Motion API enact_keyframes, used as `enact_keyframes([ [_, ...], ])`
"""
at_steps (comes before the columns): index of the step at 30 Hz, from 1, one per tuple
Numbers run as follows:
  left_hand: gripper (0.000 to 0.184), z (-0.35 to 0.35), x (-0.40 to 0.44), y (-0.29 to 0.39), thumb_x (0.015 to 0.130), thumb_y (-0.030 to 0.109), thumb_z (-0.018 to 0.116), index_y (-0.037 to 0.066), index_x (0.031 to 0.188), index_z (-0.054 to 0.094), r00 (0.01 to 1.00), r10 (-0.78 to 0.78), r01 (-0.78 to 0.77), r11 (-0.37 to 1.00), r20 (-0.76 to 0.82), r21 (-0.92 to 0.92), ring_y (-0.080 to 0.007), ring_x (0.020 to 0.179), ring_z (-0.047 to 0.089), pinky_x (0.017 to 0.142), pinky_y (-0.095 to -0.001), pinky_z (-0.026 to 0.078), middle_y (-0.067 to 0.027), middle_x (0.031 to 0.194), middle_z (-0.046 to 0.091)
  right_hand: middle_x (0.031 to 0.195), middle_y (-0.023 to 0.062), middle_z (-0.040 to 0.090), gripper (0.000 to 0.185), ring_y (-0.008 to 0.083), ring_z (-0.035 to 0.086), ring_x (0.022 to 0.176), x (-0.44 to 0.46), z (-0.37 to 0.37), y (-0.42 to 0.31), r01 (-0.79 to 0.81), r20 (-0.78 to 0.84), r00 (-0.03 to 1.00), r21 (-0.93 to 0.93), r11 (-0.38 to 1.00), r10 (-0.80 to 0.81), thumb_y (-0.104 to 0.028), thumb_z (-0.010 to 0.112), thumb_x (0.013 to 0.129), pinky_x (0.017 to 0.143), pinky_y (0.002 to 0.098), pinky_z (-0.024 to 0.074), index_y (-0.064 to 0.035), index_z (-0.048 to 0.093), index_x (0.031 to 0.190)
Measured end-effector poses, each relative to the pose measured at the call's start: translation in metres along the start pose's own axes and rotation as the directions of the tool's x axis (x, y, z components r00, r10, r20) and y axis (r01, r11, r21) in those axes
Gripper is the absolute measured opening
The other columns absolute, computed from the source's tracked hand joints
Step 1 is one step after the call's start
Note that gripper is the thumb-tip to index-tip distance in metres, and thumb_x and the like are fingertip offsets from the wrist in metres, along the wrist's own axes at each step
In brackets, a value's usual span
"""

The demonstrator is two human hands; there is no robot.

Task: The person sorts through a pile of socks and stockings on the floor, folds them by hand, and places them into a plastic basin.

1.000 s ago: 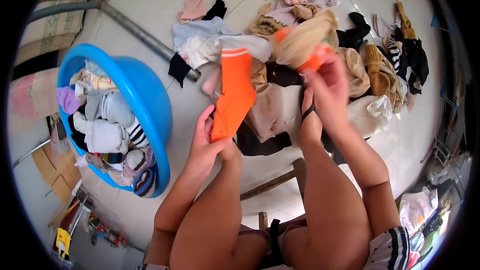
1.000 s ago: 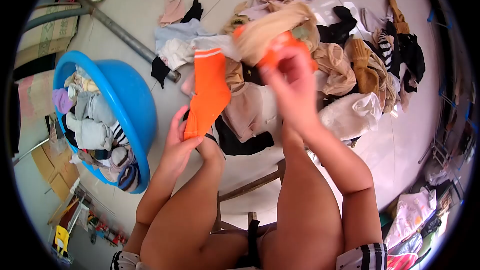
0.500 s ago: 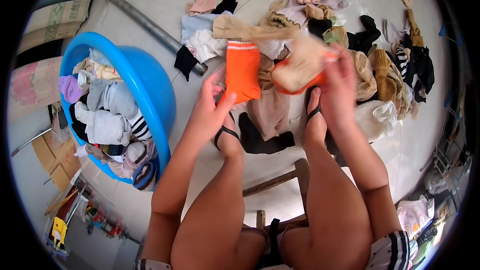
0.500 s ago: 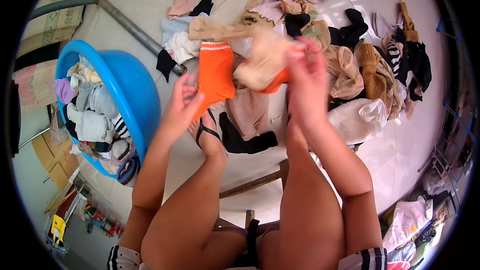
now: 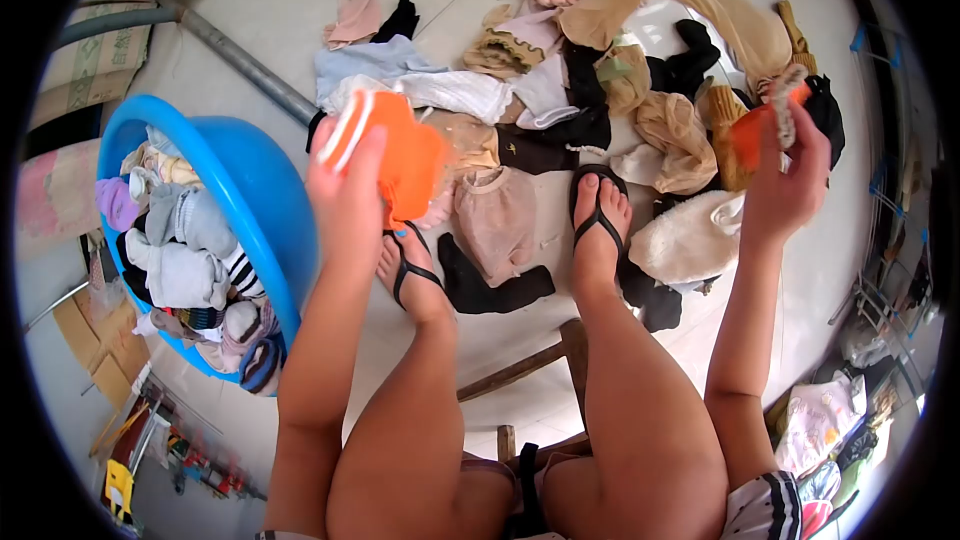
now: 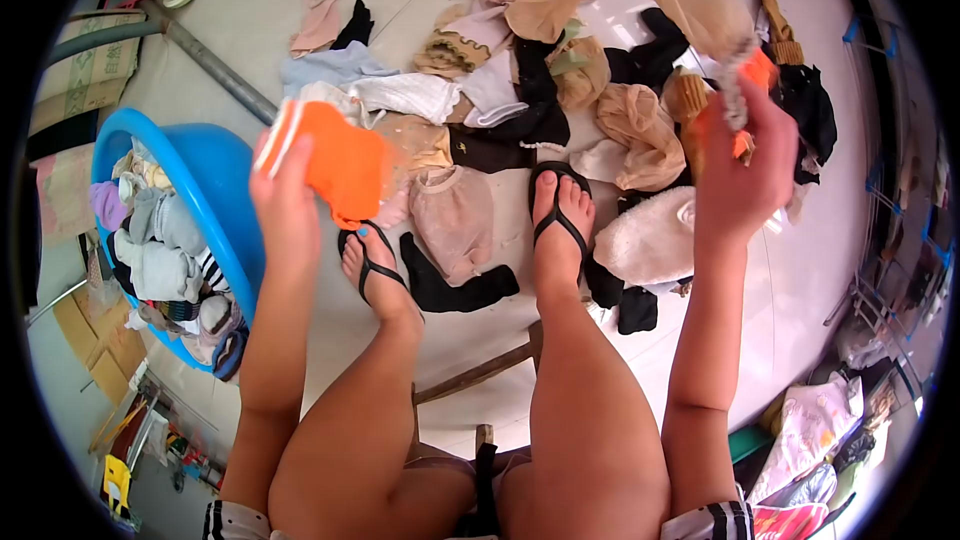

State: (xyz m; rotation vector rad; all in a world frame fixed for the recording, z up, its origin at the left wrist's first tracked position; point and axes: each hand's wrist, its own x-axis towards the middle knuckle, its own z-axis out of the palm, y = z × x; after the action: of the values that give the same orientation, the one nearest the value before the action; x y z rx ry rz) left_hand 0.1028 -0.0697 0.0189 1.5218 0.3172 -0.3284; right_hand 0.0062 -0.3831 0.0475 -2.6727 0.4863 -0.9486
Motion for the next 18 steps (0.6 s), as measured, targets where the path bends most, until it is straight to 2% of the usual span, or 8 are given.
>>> enact_keyframes([
  [1, 0.022, 0.002, -0.009, 0.007, 0.083, 0.009, 0.056, 0.000, 0.101, 0.050, 1.000, -0.004, 0.004, 1.000, 0.009, -0.002, -0.0066, 0.078, 0.054, 0.066, -0.0208, 0.044, -0.0027, 0.086, 0.057, 0.080, 0.0059, 0.059, 0.026, 0.0131, 0.053, 0.065, -0.001, 0.000, -0.005, 0.033, 0.113, 0.993, 0.027, 0.999, -0.036, -0.004, 0.069, 0.072, 0.063, 0.0249, 0.0453, -0.0020, 0.061, 0.096],
  [3, 0.022, 0.004, -0.022, 0.017, 0.084, 0.008, 0.054, -0.001, 0.104, 0.049, 0.995, -0.046, 0.047, 0.999, 0.090, -0.017, -0.0077, 0.080, 0.054, 0.068, -0.0215, 0.045, -0.0039, 0.089, 0.057, 0.076, 0.0059, 0.057, 0.023, 0.0119, 0.052, 0.065, -0.004, 0.000, -0.006, -0.385, 0.647, 0.715, 0.050, 0.922, 0.264, -0.007, 0.068, 0.074, 0.062, 0.0233, 0.0442, -0.0009, 0.060, 0.095],
  [4, 0.026, 0.012, -0.030, 0.024, 0.084, 0.008, 0.053, -0.001, 0.109, 0.048, 0.985, -0.138, 0.150, 0.983, 0.105, -0.108, -0.0088, 0.084, 0.054, 0.073, -0.0228, 0.045, -0.0050, 0.095, 0.057, 0.075, 0.0042, 0.055, 0.021, 0.0092, 0.050, 0.065, -0.010, 0.004, 0.003, -0.431, 0.689, 0.668, 0.052, 0.901, 0.281, -0.008, 0.066, 0.076, 0.062, 0.0210, 0.0422, 0.0008, 0.058, 0.094],
  [7, 0.032, 0.028, -0.042, 0.023, 0.084, 0.008, 0.054, -0.001, 0.114, 0.045, 0.970, -0.221, 0.239, 0.944, 0.101, -0.228, -0.0101, 0.088, 0.054, 0.078, -0.0246, 0.044, -0.0057, 0.101, 0.054, 0.079, -0.0009, 0.055, 0.017, 0.0054, 0.048, 0.069, -0.010, 0.004, 0.007, -0.551, 0.315, 0.819, 0.198, 0.811, 0.480, -0.007, 0.062, 0.080, 0.065, 0.0180, 0.0409, -0.0014, 0.056, 0.095],
  [9, 0.038, 0.028, -0.050, 0.013, 0.084, 0.008, 0.055, -0.001, 0.118, 0.042, 0.962, -0.222, 0.249, 0.952, 0.159, -0.176, -0.0107, 0.092, 0.052, 0.081, -0.0254, 0.043, -0.0059, 0.105, 0.053, 0.082, -0.0015, 0.054, 0.015, 0.0062, 0.049, 0.072, -0.010, -0.001, 0.001, -0.586, 0.287, 0.810, 0.372, 0.720, 0.512, -0.007, 0.059, 0.082, 0.067, 0.0184, 0.0413, -0.0019, 0.053, 0.094],
  [13, 0.036, 0.055, -0.066, -0.004, 0.084, 0.006, 0.055, -0.002, 0.115, 0.040, 0.926, -0.034, 0.048, 0.998, 0.376, -0.028, -0.0090, 0.088, 0.048, 0.077, -0.0228, 0.041, -0.0031, 0.099, 0.051, 0.083, 0.0008, 0.053, 0.016, 0.0079, 0.050, 0.074, -0.031, 0.001, -0.082, -0.502, 0.615, 0.782, 0.520, 0.692, 0.105, -0.005, 0.060, 0.077, 0.066, 0.0238, 0.0429, -0.0013, 0.051, 0.090],
  [16, 0.031, 0.063, -0.067, 0.001, 0.086, 0.008, 0.049, -0.001, 0.115, 0.040, 0.912, -0.080, 0.150, 0.978, 0.403, -0.144, -0.0081, 0.089, 0.047, 0.078, -0.0235, 0.039, -0.0039, 0.101, 0.049, 0.086, 0.0018, 0.053, 0.018, 0.0088, 0.052, 0.078, -0.040, 0.005, -0.110, -0.616, 0.845, 0.530, 0.442, 0.652, -0.072, -0.006, 0.060, 0.078, 0.070, 0.0238, 0.0432, -0.0010, 0.050, 0.092],
  [18, 0.031, 0.058, -0.063, 0.009, 0.087, 0.009, 0.048, -0.001, 0.116, 0.040, 0.899, -0.126, 0.234, 0.948, 0.419, -0.217, -0.0077, 0.089, 0.047, 0.079, -0.0238, 0.039, -0.0040, 0.102, 0.050, 0.087, 0.0018, 0.054, 0.019, 0.0087, 0.053, 0.079, -0.044, 0.010, -0.115, -0.839, 0.860, 0.506, 0.508, 0.195, -0.067, -0.007, 0.060, 0.080, 0.073, 0.0215, 0.0421, -0.0007, 0.049, 0.095],
])
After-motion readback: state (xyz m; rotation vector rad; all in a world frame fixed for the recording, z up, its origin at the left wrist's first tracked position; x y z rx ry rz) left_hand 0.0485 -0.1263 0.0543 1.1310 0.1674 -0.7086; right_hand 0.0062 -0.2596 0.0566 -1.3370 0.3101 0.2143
